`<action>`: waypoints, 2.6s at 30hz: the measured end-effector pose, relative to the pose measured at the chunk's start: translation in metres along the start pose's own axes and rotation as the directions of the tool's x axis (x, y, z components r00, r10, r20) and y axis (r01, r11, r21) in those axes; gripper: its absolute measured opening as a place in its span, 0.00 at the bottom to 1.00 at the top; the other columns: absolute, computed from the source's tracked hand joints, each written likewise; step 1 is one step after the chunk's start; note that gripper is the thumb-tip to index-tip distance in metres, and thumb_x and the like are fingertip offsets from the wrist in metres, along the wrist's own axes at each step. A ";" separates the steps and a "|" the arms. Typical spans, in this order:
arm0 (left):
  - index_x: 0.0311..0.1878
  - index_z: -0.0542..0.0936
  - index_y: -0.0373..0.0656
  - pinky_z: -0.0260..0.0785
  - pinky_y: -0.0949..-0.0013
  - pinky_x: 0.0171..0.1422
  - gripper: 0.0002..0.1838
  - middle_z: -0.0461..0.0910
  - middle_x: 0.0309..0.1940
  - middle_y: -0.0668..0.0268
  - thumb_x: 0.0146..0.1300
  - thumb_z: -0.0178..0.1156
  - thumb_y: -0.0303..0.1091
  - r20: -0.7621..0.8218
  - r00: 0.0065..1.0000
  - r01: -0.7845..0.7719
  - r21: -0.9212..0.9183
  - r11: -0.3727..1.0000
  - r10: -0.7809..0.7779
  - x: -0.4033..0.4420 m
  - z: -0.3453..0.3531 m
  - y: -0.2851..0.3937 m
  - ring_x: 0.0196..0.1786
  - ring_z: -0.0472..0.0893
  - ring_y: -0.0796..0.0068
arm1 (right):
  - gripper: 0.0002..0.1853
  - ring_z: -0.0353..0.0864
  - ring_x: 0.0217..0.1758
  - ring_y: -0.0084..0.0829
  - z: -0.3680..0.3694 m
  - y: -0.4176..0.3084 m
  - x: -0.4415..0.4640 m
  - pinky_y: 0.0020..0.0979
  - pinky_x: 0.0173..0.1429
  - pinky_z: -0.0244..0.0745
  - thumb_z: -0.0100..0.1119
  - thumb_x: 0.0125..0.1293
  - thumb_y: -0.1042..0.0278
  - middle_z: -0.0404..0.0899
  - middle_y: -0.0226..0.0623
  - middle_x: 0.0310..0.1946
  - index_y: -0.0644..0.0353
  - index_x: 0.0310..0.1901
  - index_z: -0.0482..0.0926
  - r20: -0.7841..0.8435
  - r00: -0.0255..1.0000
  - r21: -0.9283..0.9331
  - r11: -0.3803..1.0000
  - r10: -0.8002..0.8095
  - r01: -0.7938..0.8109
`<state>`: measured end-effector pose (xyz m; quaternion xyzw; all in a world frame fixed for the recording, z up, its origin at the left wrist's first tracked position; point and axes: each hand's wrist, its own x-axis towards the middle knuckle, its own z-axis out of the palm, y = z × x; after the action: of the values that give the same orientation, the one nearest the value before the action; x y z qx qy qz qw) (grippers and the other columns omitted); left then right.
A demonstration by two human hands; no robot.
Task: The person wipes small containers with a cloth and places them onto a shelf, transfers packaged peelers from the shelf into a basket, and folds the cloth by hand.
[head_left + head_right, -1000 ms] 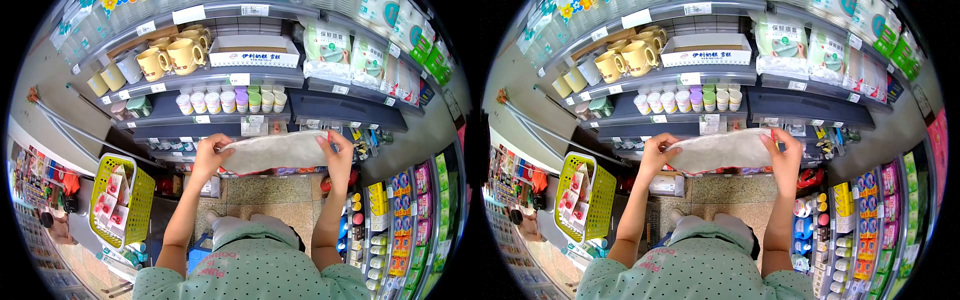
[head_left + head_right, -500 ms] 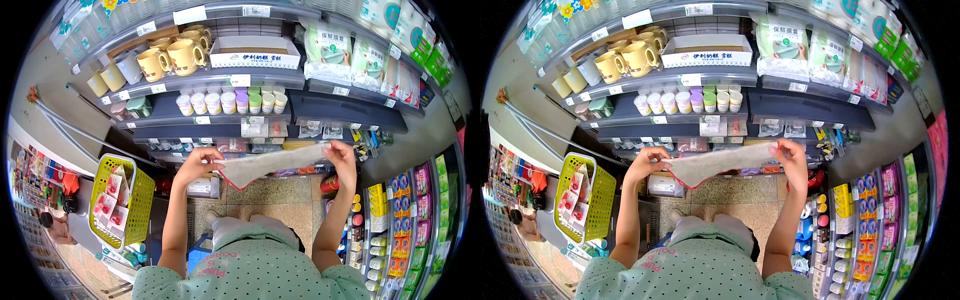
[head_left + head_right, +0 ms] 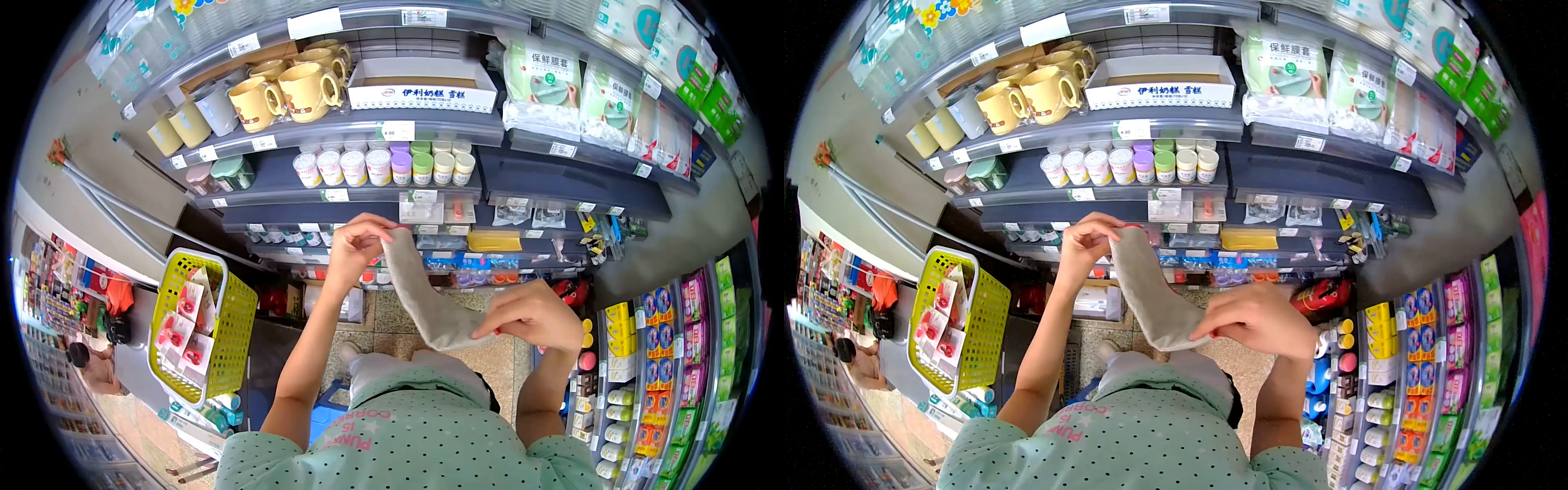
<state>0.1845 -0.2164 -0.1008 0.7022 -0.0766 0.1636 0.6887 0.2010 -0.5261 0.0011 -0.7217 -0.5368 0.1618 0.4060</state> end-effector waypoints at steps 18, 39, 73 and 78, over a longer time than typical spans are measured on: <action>0.32 0.80 0.36 0.76 0.76 0.44 0.12 0.77 0.37 0.64 0.46 0.57 0.09 0.282 0.958 -0.112 0.177 0.978 0.059 -0.001 0.062 0.091 0.41 0.80 0.75 | 0.17 0.68 0.22 0.23 0.031 0.008 0.051 0.27 0.28 0.67 0.73 0.44 0.77 0.79 0.31 0.28 0.61 0.38 0.81 -0.561 0.804 0.075 0.980 0.195 -0.186; 0.37 0.83 0.49 0.60 0.55 0.60 0.22 0.70 0.58 0.59 0.33 0.76 0.36 0.202 0.937 -0.328 0.789 0.520 0.285 -0.053 0.054 0.108 0.57 0.66 0.53 | 0.11 0.77 0.39 0.29 0.026 0.025 0.044 0.26 0.46 0.71 0.59 0.48 0.85 0.78 0.36 0.33 0.67 0.36 0.79 -0.632 0.774 0.080 0.997 0.043 0.010; 0.74 0.41 0.53 0.66 0.73 0.48 0.50 0.76 0.37 0.67 0.58 0.65 0.22 0.122 0.902 0.430 -0.173 0.886 -0.414 -0.037 0.040 0.032 0.41 0.75 0.80 | 0.09 0.65 0.31 0.10 0.049 0.087 0.027 0.18 0.34 0.58 0.57 0.69 0.68 0.73 0.22 0.29 0.56 0.47 0.71 -0.570 0.605 0.691 0.723 0.556 -0.013; 0.70 0.45 0.57 0.68 0.74 0.44 0.48 0.77 0.36 0.65 0.55 0.63 0.15 0.096 0.919 0.393 -0.254 0.884 -0.381 -0.041 0.044 0.015 0.38 0.76 0.79 | 0.18 0.69 0.33 0.12 0.052 0.093 0.027 0.17 0.39 0.63 0.58 0.68 0.69 0.76 0.25 0.34 0.56 0.58 0.70 -0.606 0.514 0.702 0.712 0.607 -0.013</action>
<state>0.1461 -0.2656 -0.1001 0.6068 0.0287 -0.0042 0.7944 0.2358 -0.4894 -0.0958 -0.6258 -0.0570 0.0567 0.7759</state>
